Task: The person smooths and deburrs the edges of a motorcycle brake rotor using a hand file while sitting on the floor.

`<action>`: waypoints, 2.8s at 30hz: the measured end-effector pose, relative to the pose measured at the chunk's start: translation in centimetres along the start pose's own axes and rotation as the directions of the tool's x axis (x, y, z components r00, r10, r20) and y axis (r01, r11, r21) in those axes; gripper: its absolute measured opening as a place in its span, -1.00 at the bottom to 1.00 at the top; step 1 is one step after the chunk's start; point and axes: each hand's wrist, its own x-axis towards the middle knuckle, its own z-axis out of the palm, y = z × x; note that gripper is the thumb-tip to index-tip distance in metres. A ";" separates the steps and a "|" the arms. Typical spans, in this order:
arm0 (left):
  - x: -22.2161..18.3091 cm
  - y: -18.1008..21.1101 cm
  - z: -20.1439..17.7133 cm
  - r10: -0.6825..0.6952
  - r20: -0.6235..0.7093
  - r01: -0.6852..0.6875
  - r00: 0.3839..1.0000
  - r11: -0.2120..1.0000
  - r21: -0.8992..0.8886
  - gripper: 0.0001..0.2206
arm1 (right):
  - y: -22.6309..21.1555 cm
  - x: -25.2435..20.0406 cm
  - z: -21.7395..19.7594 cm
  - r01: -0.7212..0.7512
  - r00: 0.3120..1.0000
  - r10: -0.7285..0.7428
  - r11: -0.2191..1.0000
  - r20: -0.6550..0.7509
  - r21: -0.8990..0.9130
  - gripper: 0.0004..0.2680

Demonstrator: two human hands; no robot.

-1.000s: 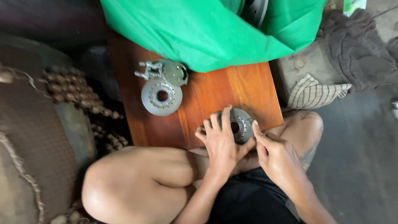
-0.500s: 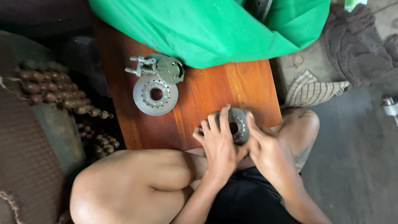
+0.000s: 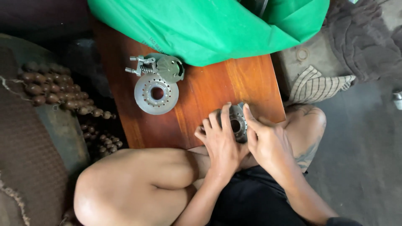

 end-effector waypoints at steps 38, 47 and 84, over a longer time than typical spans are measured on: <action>-0.3 0.4 -0.5 -0.010 -0.054 0.009 0.998 1.000 -0.018 -0.22 | -1.0 -1.8 -2.6 -0.314 0.908 0.313 0.949 0.279 -0.040 -0.61; -0.8 -0.1 0.4 -0.007 -0.040 0.006 0.999 1.000 -0.012 -0.11 | -1.8 0.0 -2.1 -0.341 0.898 0.334 0.940 0.286 -0.026 -0.63; -0.4 0.5 0.0 0.002 -0.012 -0.002 1.000 0.999 -0.052 -0.09 | -0.9 0.8 -1.6 -0.288 0.936 0.280 0.958 0.214 0.004 -0.64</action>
